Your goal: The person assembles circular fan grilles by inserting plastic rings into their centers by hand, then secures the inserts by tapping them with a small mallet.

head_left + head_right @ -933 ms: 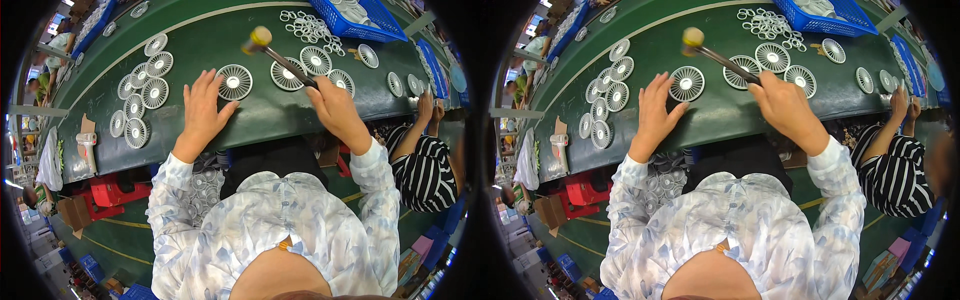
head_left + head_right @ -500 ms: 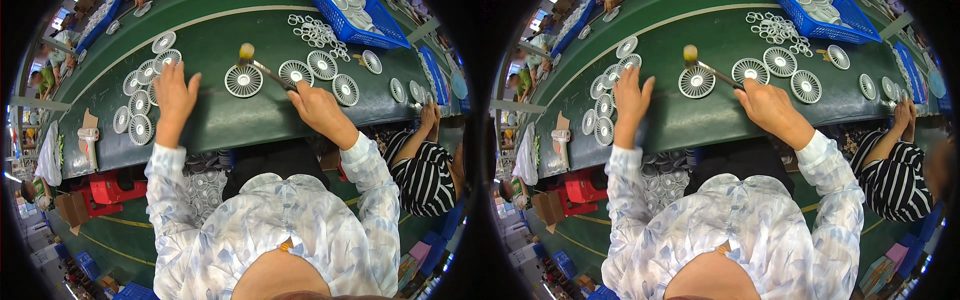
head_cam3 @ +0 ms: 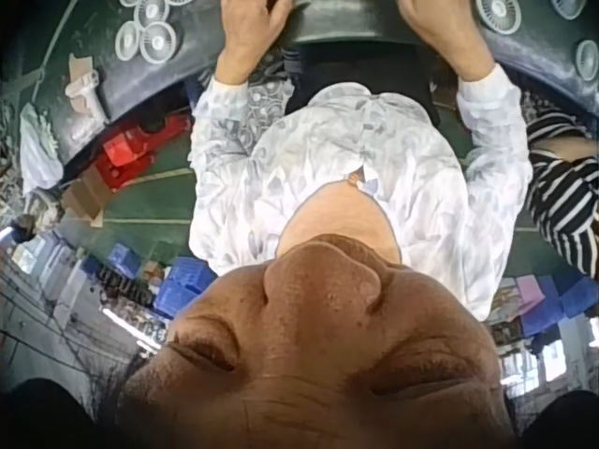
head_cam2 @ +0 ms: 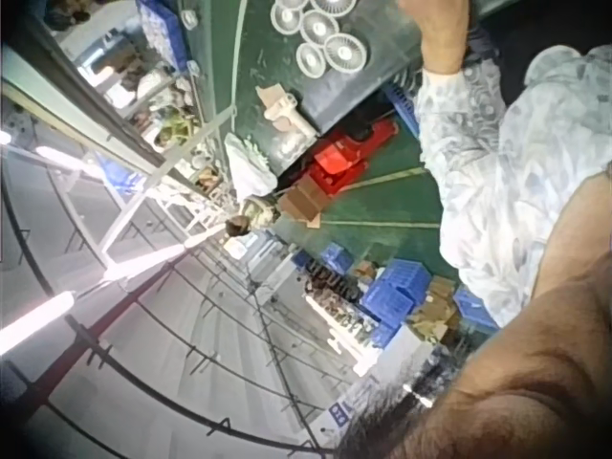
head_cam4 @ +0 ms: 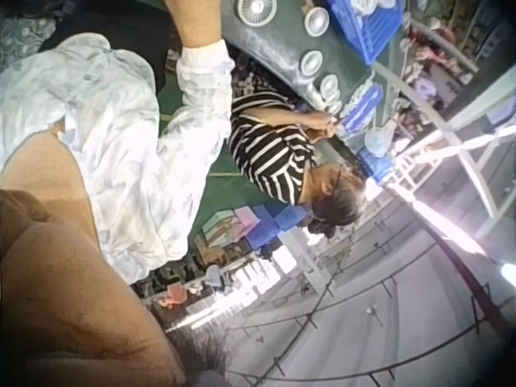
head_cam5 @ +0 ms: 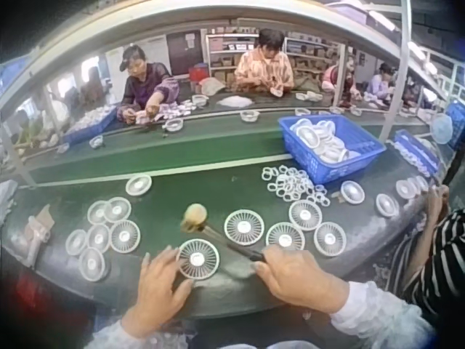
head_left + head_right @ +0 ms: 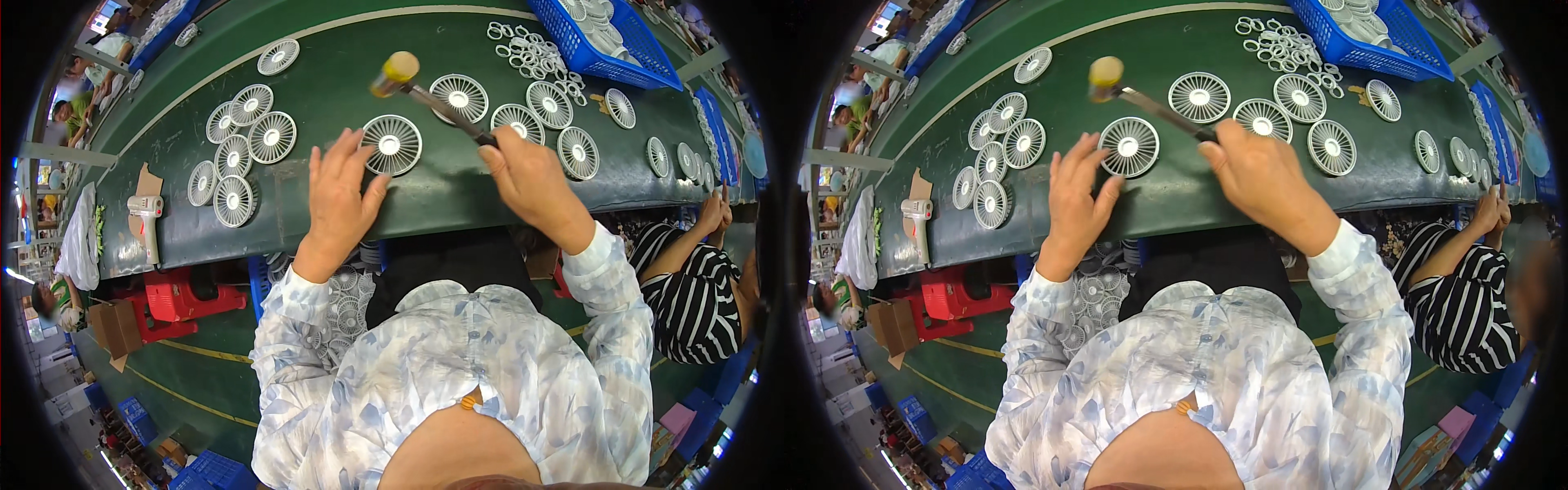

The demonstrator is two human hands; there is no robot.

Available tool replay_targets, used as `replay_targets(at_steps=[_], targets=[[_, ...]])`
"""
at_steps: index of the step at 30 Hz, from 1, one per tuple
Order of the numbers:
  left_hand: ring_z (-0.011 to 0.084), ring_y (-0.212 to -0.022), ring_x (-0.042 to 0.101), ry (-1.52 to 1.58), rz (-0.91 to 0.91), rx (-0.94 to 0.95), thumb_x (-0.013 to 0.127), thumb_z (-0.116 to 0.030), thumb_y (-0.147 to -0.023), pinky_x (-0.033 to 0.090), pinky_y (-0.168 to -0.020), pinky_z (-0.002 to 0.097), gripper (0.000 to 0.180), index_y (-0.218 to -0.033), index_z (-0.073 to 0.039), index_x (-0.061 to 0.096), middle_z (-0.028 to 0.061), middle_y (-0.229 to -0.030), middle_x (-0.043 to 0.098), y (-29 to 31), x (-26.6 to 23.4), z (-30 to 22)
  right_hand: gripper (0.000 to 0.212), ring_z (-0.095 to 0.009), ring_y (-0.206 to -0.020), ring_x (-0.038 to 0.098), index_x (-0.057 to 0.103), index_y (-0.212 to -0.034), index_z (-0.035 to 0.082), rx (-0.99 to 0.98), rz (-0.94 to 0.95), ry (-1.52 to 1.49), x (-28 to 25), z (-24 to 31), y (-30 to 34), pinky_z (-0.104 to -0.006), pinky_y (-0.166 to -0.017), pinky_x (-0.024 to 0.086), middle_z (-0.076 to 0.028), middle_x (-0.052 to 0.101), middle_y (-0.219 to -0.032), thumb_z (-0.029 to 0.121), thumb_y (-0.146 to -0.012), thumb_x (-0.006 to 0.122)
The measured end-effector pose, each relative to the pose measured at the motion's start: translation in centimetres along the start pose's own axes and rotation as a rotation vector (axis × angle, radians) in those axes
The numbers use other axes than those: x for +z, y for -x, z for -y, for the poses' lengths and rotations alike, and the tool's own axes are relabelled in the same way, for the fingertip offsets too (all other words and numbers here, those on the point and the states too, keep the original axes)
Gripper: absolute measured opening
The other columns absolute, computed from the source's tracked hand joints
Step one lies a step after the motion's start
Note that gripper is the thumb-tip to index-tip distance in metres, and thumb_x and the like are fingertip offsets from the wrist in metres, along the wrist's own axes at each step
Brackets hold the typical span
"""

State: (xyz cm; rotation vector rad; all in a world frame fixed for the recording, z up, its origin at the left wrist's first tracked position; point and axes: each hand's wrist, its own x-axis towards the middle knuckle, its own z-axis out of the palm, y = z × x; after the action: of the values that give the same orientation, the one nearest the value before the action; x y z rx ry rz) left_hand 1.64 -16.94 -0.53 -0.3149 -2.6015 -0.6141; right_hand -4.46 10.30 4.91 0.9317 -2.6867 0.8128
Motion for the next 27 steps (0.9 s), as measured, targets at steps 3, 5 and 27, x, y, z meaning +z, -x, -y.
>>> replay_targets(at_steps=[3,5,27], targets=[[0.0353,-0.130,0.053,-0.014,-0.081,-0.042,0.076,-0.022,-0.085,0.034,-0.110,0.0610,0.042,-0.119,-0.003,0.064,0.0153,-0.136,0.058,0.0,-0.6,1.6,0.028,-0.040,-0.060,0.064,0.054,-0.088,0.003,-0.046,0.200,0.126,2.0,-0.2,1.2,-0.0490,-0.053,0.050,-0.018,0.063,-0.063,0.028,-0.097,0.063],[0.0368,-0.130,0.053,-0.091,-0.096,-0.044,0.074,-0.026,-0.086,0.033,-0.109,0.0622,0.045,-0.122,-0.002,0.063,0.0169,-0.134,0.059,0.3,-1.0,3.7,0.028,-0.042,-0.062,0.063,0.053,-0.088,0.003,0.002,0.251,0.129,1.9,-0.2,1.7,-0.0508,-0.054,0.049,-0.019,0.062,-0.064,0.027,-0.096,0.064],[0.0442,-0.136,0.044,0.008,-0.044,-0.080,0.079,-0.017,-0.079,0.038,-0.110,0.0543,0.042,-0.114,0.000,0.065,0.0242,-0.146,0.047,4.4,-0.3,1.6,0.032,-0.046,-0.066,0.064,0.056,-0.090,0.001,0.230,0.251,0.248,0.4,-2.6,2.4,-0.0550,-0.060,0.049,-0.023,0.065,-0.070,0.031,-0.100,0.057]])
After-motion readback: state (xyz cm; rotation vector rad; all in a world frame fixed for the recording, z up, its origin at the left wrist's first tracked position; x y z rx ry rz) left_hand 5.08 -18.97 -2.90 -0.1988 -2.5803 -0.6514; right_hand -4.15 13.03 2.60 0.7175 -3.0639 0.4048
